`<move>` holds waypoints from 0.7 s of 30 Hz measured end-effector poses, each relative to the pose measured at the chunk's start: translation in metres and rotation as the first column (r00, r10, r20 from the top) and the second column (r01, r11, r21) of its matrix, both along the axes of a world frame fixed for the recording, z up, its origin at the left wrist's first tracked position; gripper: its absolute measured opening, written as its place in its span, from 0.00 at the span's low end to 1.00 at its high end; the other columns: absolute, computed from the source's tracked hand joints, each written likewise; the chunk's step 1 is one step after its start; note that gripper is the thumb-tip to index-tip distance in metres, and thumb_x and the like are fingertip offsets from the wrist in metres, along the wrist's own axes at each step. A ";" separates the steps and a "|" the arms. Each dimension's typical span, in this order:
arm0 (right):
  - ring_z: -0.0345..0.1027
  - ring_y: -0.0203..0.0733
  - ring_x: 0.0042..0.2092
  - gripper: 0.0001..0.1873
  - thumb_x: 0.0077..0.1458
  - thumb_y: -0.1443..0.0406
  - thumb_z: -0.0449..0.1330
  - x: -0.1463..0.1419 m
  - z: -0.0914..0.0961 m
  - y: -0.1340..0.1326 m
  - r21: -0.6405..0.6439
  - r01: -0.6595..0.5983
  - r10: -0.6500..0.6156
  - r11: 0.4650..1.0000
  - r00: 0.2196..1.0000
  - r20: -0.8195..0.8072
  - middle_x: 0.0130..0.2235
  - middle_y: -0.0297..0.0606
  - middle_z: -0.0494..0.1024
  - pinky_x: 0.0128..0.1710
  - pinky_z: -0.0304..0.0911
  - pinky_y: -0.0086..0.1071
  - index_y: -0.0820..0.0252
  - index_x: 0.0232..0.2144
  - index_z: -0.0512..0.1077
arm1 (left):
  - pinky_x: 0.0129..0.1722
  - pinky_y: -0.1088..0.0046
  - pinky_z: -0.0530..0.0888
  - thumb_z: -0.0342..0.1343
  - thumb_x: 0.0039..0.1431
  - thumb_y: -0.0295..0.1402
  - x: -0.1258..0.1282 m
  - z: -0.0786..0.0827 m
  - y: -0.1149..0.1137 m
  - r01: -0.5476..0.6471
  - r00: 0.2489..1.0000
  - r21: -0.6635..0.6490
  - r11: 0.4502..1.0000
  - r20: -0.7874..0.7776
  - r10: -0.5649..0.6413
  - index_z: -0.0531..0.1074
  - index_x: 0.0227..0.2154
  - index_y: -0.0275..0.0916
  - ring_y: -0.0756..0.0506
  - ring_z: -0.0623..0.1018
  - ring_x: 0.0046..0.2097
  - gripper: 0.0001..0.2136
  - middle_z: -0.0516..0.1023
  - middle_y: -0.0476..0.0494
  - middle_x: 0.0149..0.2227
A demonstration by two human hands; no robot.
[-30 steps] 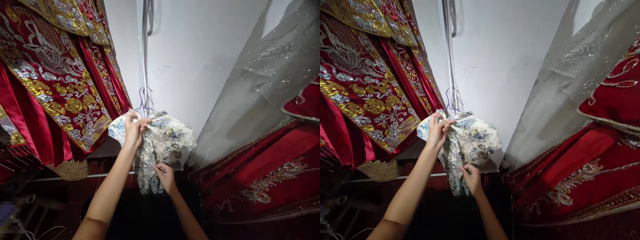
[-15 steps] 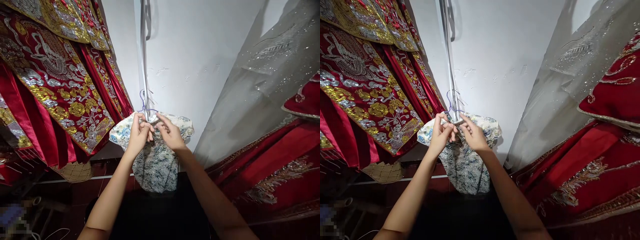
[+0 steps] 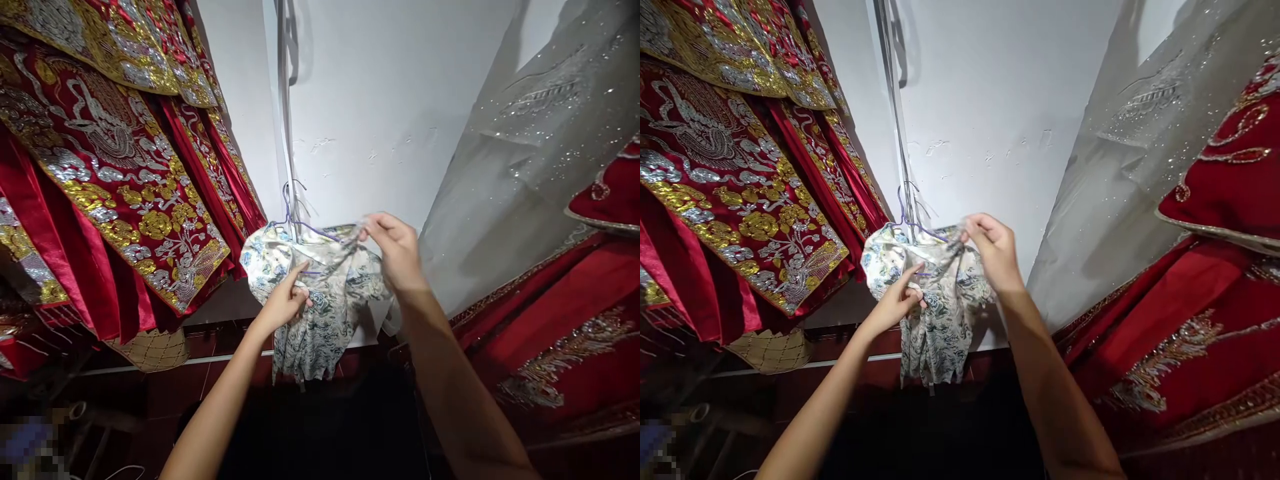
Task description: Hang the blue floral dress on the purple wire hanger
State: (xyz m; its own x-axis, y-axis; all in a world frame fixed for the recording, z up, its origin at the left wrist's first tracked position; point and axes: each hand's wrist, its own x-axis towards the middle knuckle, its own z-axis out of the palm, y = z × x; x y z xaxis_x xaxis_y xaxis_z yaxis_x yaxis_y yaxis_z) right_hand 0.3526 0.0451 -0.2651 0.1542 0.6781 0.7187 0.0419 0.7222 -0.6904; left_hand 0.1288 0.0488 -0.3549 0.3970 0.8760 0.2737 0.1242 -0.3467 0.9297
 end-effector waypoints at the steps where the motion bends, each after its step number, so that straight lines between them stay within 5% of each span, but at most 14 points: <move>1: 0.64 0.38 0.32 0.09 0.57 0.59 0.63 0.014 -0.004 -0.006 -0.039 -0.039 0.039 0.998 0.999 -0.019 0.27 0.34 0.70 0.37 0.61 0.33 0.57 0.29 0.75 | 0.25 0.72 0.70 0.58 0.59 0.39 -0.004 0.000 0.002 0.003 1.000 0.007 1.000 -0.031 -0.003 0.63 0.63 0.46 0.47 0.72 0.21 0.29 0.79 0.48 0.27; 5: 0.58 0.40 0.26 0.10 0.51 0.56 0.63 0.053 -0.042 -0.029 -0.186 -0.198 0.151 0.962 0.959 -0.239 0.22 0.32 0.60 0.31 0.61 0.36 0.54 0.26 0.72 | 0.31 0.70 0.69 0.56 0.61 0.42 -0.016 0.019 0.024 -0.191 0.959 0.271 0.944 -0.155 0.238 0.71 0.55 0.44 0.43 0.75 0.27 0.20 0.75 0.50 0.24; 9: 0.57 0.41 0.24 0.14 0.49 0.54 0.60 0.056 -0.107 -0.033 -0.213 -0.132 0.006 0.968 0.862 -0.506 0.19 0.31 0.56 0.34 0.65 0.41 0.51 0.20 0.63 | 0.36 0.69 0.69 0.57 0.58 0.36 -0.023 0.038 0.058 -0.409 0.864 0.456 0.790 -0.083 0.496 0.76 0.44 0.42 0.45 0.73 0.30 0.12 0.80 0.45 0.35; 12: 0.68 0.46 0.32 0.12 0.51 0.54 0.59 0.037 -0.155 -0.031 -0.316 -0.156 -0.087 0.936 0.766 -0.637 0.23 0.33 0.69 0.43 0.66 0.45 0.51 0.22 0.66 | 0.40 0.69 0.71 0.59 0.50 0.28 -0.031 0.037 0.074 -0.459 0.887 0.336 0.823 0.119 0.446 0.78 0.41 0.39 0.45 0.75 0.36 0.14 0.80 0.43 0.44; 16: 0.74 0.44 0.41 0.06 0.47 0.59 0.65 0.005 -0.197 -0.036 -0.403 -0.369 -0.123 0.837 0.592 -0.797 0.32 0.33 0.79 0.49 0.68 0.42 0.51 0.30 0.74 | 0.35 0.71 0.74 0.59 0.47 0.28 -0.055 0.016 0.068 -0.413 0.831 -0.022 0.910 0.400 0.387 0.78 0.44 0.36 0.46 0.78 0.35 0.19 0.81 0.41 0.41; 18: 0.76 0.44 0.44 0.11 0.46 0.61 0.67 -0.006 -0.205 -0.041 -0.434 -0.462 -0.100 0.773 0.587 -0.803 0.36 0.33 0.81 0.51 0.68 0.42 0.50 0.36 0.76 | 0.37 0.73 0.76 0.62 0.45 0.28 -0.074 0.002 0.051 -0.339 0.747 -0.184 0.923 0.544 0.383 0.77 0.46 0.36 0.46 0.79 0.38 0.20 0.81 0.40 0.43; 21: 0.76 0.46 0.47 0.18 0.48 0.59 0.68 -0.023 -0.199 -0.047 -0.510 -0.457 -0.074 0.729 0.688 -0.722 0.42 0.35 0.81 0.50 0.68 0.43 0.47 0.45 0.76 | 0.45 0.73 0.76 0.64 0.47 0.27 -0.095 -0.023 0.014 -0.341 0.593 -0.299 0.891 0.667 0.451 0.75 0.49 0.41 0.45 0.79 0.48 0.22 0.80 0.42 0.50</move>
